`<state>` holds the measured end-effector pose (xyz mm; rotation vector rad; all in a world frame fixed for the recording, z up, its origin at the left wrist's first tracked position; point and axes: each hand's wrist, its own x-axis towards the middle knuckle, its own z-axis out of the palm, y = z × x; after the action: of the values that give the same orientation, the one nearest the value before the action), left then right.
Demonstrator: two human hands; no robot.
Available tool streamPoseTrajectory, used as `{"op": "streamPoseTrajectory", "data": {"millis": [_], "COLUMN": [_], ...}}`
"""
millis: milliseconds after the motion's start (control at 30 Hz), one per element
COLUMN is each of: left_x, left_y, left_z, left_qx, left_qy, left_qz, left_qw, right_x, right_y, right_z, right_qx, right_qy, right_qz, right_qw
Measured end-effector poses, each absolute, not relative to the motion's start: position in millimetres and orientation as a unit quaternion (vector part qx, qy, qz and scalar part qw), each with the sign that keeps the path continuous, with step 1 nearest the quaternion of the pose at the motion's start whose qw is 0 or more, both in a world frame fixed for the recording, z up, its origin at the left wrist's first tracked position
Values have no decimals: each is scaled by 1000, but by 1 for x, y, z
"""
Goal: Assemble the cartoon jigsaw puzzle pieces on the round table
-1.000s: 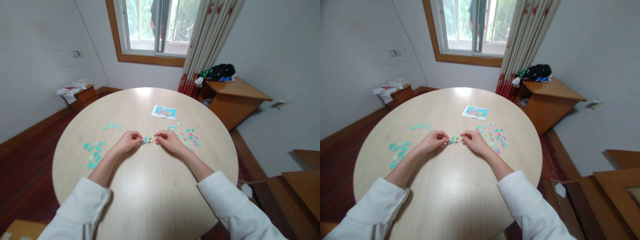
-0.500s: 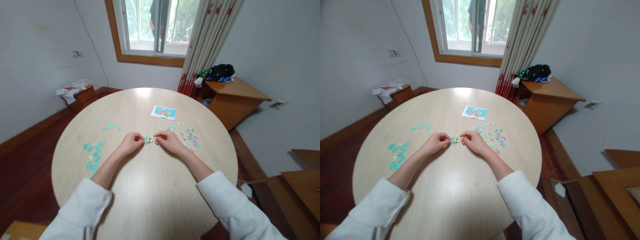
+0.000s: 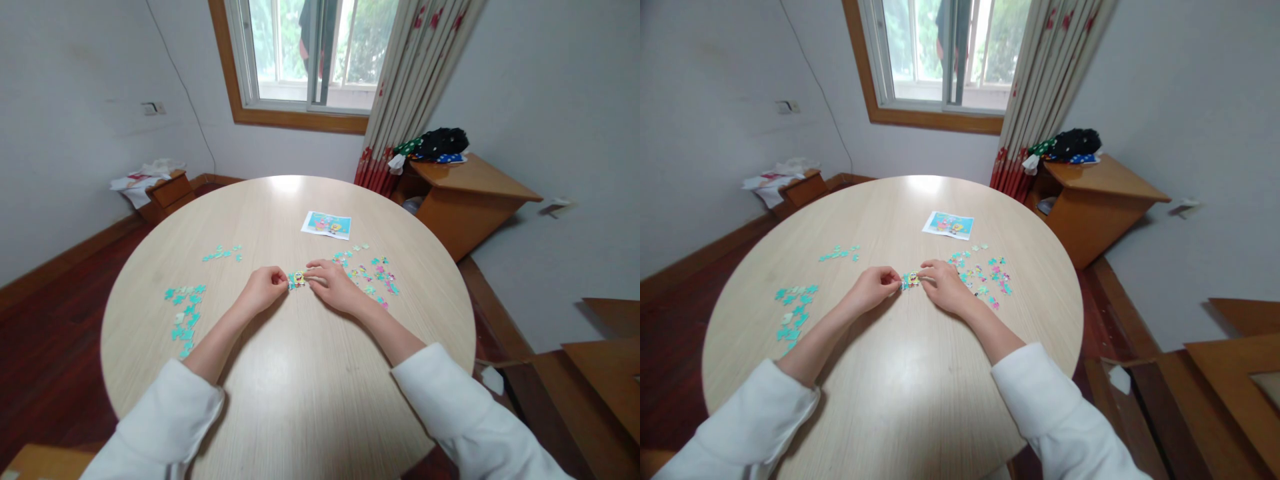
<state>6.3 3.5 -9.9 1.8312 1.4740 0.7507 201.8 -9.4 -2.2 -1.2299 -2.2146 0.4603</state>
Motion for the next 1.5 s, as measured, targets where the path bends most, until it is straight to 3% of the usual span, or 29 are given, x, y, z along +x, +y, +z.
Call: {"op": "streamPoseTrajectory", "data": {"millis": [267,1500], "left_x": [10,6], "left_y": [0,3], "left_z": [-6,-11], "left_qx": [708,740], "left_qy": [572,563], "left_qz": [285,266], "left_qw": [301,253], "right_x": [201,198], "right_y": [-14,-21], "right_z": [3,13], "right_qx": [-437,-450], "right_qy": [-864,-853], "right_qz": [173,196], "right_qw": [181,175]}}
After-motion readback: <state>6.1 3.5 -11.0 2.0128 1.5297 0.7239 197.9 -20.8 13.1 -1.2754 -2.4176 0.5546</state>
